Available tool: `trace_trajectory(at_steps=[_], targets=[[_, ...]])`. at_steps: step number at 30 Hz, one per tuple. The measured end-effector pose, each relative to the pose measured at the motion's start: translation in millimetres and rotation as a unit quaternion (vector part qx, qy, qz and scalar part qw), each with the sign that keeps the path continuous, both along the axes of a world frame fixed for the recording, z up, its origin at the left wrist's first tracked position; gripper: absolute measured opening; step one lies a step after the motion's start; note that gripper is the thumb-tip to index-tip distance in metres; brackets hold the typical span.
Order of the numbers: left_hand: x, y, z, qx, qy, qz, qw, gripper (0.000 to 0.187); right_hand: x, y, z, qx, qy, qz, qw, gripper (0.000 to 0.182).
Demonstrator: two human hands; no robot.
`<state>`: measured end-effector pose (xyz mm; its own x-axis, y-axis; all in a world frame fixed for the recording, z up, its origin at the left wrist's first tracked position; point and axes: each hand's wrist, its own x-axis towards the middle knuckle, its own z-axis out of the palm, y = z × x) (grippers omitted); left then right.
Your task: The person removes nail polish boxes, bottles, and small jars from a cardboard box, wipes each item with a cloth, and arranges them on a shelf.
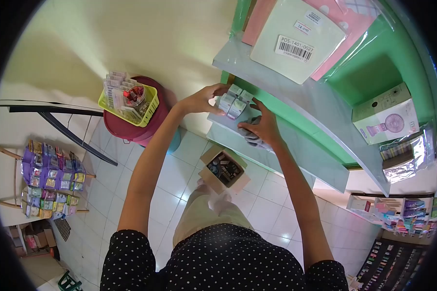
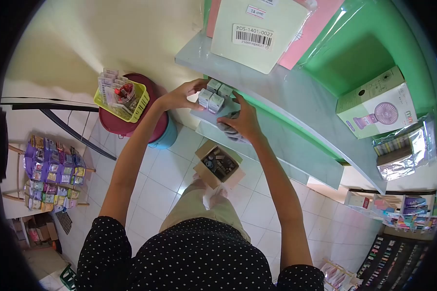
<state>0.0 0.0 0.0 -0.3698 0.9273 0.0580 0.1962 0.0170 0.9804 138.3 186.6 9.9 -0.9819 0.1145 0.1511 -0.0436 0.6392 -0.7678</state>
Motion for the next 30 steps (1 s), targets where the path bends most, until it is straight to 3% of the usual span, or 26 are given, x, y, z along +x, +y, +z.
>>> trace_trajectory(at_steps=[5,11,24,26,30], targets=[[-3.3,9.0,-16.6,0.037,0.046,0.029,0.998,0.069,-13.3,-6.5,-11.3,-0.021,-0.002,-0.045,0.999,0.064],[2.9,8.1,-22.0,0.044,0.080,0.065,0.994,0.062,-18.2,-8.4,-17.6,0.002,-0.012,-0.049,0.999,0.052],[12.4,4.1,-20.8,0.009,0.076,0.071,0.995,0.070,-12.7,-14.5,-9.1,-0.020,-0.031,-0.035,0.999,0.055],[21.6,4.5,-20.6,0.046,0.090,0.114,0.988,0.078,-9.0,-16.0,-9.0,0.008,0.040,-0.045,0.998,0.056],[53.8,5.4,-15.9,0.074,0.140,0.229,0.960,0.086,-5.3,-5.1,-15.9,0.027,0.062,-0.039,0.997,0.057]])
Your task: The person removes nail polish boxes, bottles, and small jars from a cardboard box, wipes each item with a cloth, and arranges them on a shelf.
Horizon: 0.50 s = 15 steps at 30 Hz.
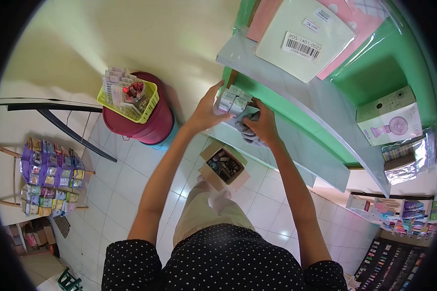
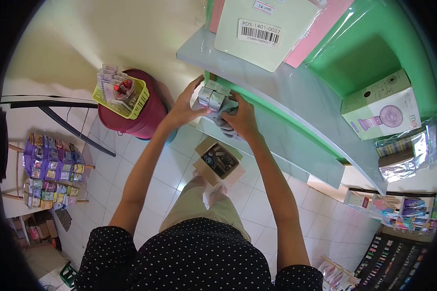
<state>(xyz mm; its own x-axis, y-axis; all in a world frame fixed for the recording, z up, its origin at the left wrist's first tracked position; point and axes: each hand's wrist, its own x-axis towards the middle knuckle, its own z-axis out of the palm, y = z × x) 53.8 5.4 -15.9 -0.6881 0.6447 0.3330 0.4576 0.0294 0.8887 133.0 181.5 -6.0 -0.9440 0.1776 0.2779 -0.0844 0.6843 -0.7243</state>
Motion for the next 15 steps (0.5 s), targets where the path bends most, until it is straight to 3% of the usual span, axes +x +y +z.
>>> trace_trajectory(at_steps=[2,6,8,9,11,15], targets=[[21.0,4.9,2.6,0.011,0.029,0.141,0.990,0.089,1.7,5.2,5.0,-0.029,-0.041,0.029,0.998,0.056],[49.1,29.7,-4.4,0.080,0.032,0.242,0.966,0.093,-9.7,29.7,6.7,-0.006,-0.042,0.075,0.996,0.055],[53.7,42.2,-9.3,0.093,0.039,0.274,0.957,0.092,-14.8,38.9,26.6,-0.041,-0.166,0.067,0.983,0.061],[55.1,47.1,-9.8,0.105,0.043,0.303,0.946,0.092,-18.2,45.5,29.5,-0.040,-0.165,0.068,0.983,0.061],[55.7,51.9,-12.0,0.117,0.026,0.313,0.942,0.088,-26.6,55.9,33.8,0.229,-0.161,0.082,0.956,0.070],[54.3,56.6,-20.8,0.148,-0.003,0.324,0.935,0.080,-50.6,46.7,33.8,0.210,-0.183,0.200,0.939,0.084]])
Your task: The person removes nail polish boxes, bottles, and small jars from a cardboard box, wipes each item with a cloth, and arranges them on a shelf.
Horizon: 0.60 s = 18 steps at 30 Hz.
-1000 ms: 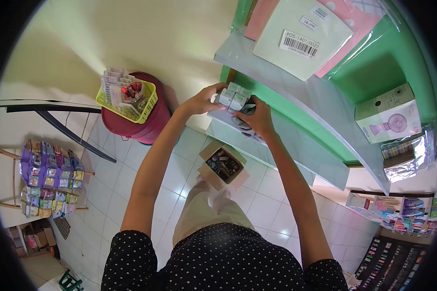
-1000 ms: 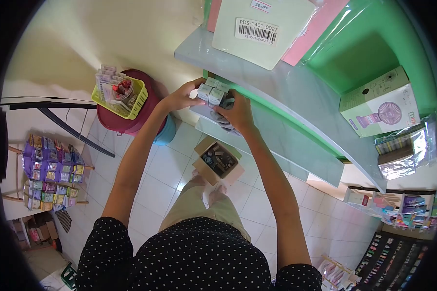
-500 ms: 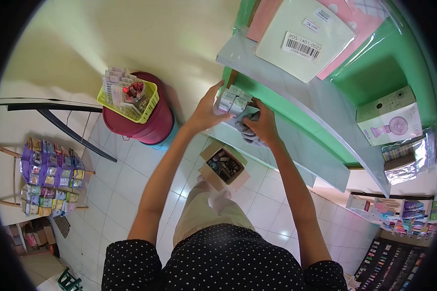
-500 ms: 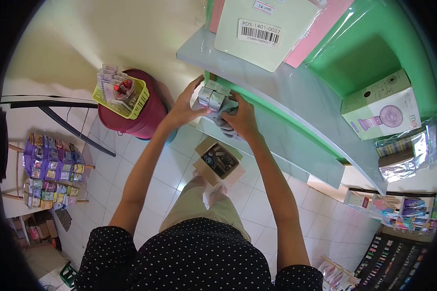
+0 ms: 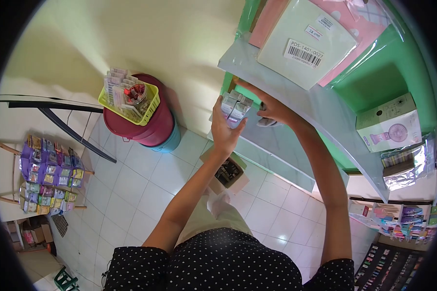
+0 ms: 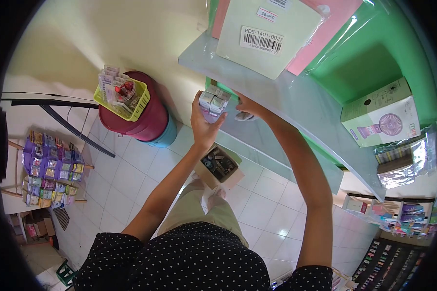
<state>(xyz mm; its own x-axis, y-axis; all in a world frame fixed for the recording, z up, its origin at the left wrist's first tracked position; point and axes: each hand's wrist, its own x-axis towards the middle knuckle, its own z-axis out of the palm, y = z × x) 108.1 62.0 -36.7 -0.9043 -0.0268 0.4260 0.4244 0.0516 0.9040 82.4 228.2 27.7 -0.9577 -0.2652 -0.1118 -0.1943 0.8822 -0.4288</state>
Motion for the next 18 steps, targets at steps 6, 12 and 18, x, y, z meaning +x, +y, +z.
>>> trace_trajectory(at_steps=[6,12,18], targets=[[-2.3,0.0,-4.3,-0.014,-0.003,0.016,1.000,0.068,-14.3,-34.0,27.8,0.024,0.077,0.167,0.983,0.085],[-2.7,-4.1,-4.3,-0.043,-0.025,0.005,0.999,0.066,-14.9,-31.8,24.7,0.041,0.036,0.131,0.990,0.074],[-3.6,-5.4,-4.7,-0.048,-0.024,0.000,0.999,0.064,-25.2,-19.5,4.7,0.047,0.093,0.143,0.984,0.076]])
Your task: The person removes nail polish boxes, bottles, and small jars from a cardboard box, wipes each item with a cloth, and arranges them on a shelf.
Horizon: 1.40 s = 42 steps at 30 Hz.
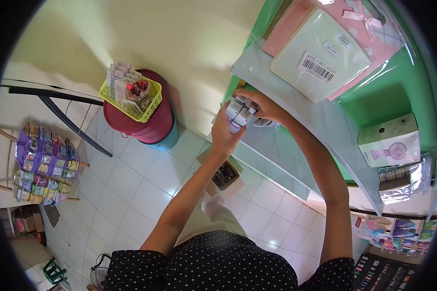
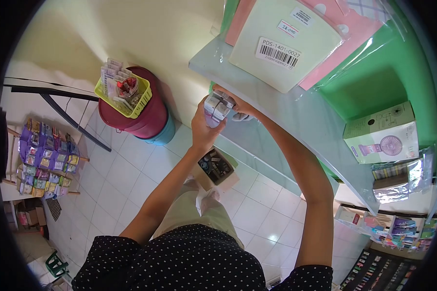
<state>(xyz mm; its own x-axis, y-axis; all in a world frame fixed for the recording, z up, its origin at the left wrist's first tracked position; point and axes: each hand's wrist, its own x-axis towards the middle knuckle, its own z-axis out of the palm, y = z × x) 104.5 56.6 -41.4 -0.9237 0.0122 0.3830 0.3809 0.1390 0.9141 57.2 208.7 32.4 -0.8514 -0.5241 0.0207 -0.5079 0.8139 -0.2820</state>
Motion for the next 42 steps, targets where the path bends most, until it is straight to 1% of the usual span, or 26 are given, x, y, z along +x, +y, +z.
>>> trace_trajectory(at_steps=[4,6,10,14,16,19,20,21,22,23,24,26,27,29,30,31,32,33,34,35,36,37,38,39,40,42], targets=[[-0.3,-1.1,1.2,0.003,0.004,-0.011,1.000,0.064,0.0,-3.0,5.4,-0.017,0.004,0.013,1.000,0.077],[0.0,-1.5,1.8,0.002,0.002,-0.011,1.000,0.064,5.2,-5.7,13.5,0.014,-0.013,-0.010,1.000,0.078],[0.1,-2.0,4.3,-0.002,0.010,-0.009,1.000,0.065,5.8,-5.3,12.9,0.006,-0.024,-0.013,1.000,0.078],[0.1,-2.5,5.4,-0.008,0.002,-0.011,1.000,0.064,4.9,-4.2,11.0,0.017,-0.001,-0.006,1.000,0.078],[-1.2,-1.9,3.9,-0.002,0.015,-0.007,1.000,0.064,8.2,-9.2,19.8,0.013,-0.007,-0.007,1.000,0.078],[-0.8,-2.6,5.0,-0.014,-0.004,-0.011,1.000,0.067,10.1,-10.1,22.5,0.013,-0.064,-0.032,0.997,0.082],[-0.5,-3.1,5.4,-0.014,-0.009,-0.010,1.000,0.067,9.0,-6.6,18.4,-0.055,-0.018,-0.005,0.998,0.083],[0.0,-4.0,6.7,-0.052,0.021,0.008,0.998,0.071,10.9,-2.4,13.0,-0.124,0.027,0.022,0.992,0.084],[0.3,-5.7,4.2,-0.091,0.049,0.025,0.994,0.074,19.4,-1.4,16.7,-0.136,-0.019,-0.059,0.989,0.083],[-0.6,-8.7,0.4,-0.112,0.018,-0.015,0.993,0.087,30.6,2.4,21.7,-0.145,-0.069,-0.139,0.977,0.082],[3.2,-11.2,-2.8,-0.117,-0.001,-0.011,0.993,0.087,49.2,0.4,35.0,-0.164,-0.111,-0.209,0.958,0.077],[11.9,-15.2,-5.7,-0.199,0.055,0.046,0.977,0.099,96.8,-19.0,71.5,-0.162,-0.040,-0.263,0.950,0.066],[15.8,-20.2,-10.0,-0.190,0.037,0.034,0.981,0.107,120.0,-23.0,78.8,-0.155,-0.003,-0.294,0.943,0.060],[23.4,-33.6,-17.2,-0.182,0.025,0.050,0.982,0.107,168.6,-16.7,57.1,-0.175,0.118,-0.333,0.919,0.057],[31.8,-39.7,-22.0,-0.172,0.018,0.053,0.984,0.108,194.8,-14.9,41.4,-0.196,0.155,-0.347,0.904,0.051],[40.7,-47.9,-30.1,-0.190,0.007,0.070,0.979,0.104,219.8,-16.6,26.1,-0.230,0.134,-0.387,0.883,0.043],[53.0,-54.3,-41.6,-0.191,0.000,0.077,0.979,0.104,240.2,-21.5,13.7,-0.216,0.101,-0.401,0.884,0.035],[67.3,-58.9,-55.0,-0.173,-0.056,0.089,0.979,0.098,259.4,-25.0,-3.5,-0.276,0.004,-0.418,0.866,0.031],[83.5,-62.5,-65.7,-0.154,-0.112,0.101,0.976,0.093,275.6,-31.5,-21.3,-0.305,-0.080,-0.445,0.838,0.028],[105.3,-65.4,-72.1,-0.110,-0.197,0.034,0.974,0.085,288.9,-38.0,-47.4,-0.371,-0.134,-0.467,0.792,0.026],[133.6,-65.7,-78.6,-0.063,-0.278,-0.034,0.958,0.077,292.9,-53.0,-65.9,-0.452,-0.151,-0.469,0.744,0.022],[174.8,-56.9,-121.5,-0.051,-0.259,-0.077,0.961,0.063,299.2,-63.5,-86.4,-0.479,-0.199,-0.505,0.690,0.020],[208.7,-52.0,-134.8,-0.067,-0.360,-0.153,0.918,0.055,305.4,-68.8,-111.9,-0.466,-0.245,-0.523,0.670,0.019],[239.4,-50.0,-138.3,0.011,-0.440,-0.151,0.885,0.053,310.0,-72.8,-138.9,-0.458,-0.286,-0.519,0.662,0.018],[260.5,-47.4,-144.7,0.091,-0.509,-0.149,0.843,0.052,312.6,-74.6,-165.0,-0.484,-0.319,-0.499,0.644,0.018],[300.4,-51.8,-176.4,0.107,-0.580,-0.098,0.802,0.046,304.5,-82.5,-201.2,-0.449,-0.345,-0.478,0.672,0.016]])
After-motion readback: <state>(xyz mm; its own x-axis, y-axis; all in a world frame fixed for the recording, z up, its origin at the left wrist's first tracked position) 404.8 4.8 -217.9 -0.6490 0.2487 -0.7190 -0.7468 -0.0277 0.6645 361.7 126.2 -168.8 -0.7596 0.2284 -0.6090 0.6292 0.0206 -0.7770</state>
